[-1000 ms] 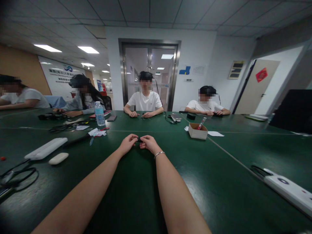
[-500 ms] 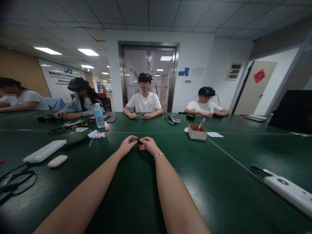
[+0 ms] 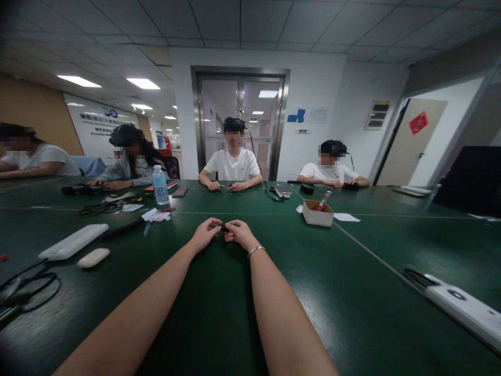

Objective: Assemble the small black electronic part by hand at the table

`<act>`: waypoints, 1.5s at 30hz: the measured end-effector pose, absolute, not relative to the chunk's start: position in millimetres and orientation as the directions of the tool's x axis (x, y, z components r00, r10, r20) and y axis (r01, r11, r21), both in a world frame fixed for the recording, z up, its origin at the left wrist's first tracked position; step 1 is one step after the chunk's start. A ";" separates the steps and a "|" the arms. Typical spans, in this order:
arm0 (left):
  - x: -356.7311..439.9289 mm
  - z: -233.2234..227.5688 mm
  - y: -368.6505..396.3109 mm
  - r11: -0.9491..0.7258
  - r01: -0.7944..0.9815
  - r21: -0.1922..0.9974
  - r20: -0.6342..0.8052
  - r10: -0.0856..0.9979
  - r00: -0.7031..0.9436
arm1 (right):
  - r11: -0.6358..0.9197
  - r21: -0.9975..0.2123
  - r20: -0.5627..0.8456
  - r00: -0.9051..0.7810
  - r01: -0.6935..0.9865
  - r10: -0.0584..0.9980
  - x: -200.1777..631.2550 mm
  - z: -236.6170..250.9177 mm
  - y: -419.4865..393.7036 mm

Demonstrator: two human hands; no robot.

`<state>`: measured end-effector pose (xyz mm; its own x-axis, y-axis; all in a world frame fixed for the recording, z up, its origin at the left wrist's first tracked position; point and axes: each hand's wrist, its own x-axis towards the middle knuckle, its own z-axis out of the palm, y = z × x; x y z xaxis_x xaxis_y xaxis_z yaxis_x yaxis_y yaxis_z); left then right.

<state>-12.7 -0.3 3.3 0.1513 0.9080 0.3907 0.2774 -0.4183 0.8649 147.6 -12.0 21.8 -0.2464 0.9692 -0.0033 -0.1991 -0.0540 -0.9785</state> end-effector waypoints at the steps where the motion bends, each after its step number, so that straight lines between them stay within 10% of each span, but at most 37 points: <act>1: -12.4 3.3 -0.3 -0.409 0.269 0.872 0.381 0.912 0.151 | -0.055 -0.979 -0.005 -0.247 -0.196 0.969 147.6 21.9 -12.0; 45: -11.9 -1.7 1.0 -0.345 0.248 0.905 0.296 0.931 0.215 | -0.058 -0.975 -0.002 -0.254 -0.214 0.967 149.0 21.1 -12.0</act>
<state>-11.9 1.0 -1.7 0.2151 0.9307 0.2957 0.2484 -0.3450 0.9051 149.0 -12.0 21.1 -0.2537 0.9673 -0.0022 -0.2142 -0.0584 -0.9750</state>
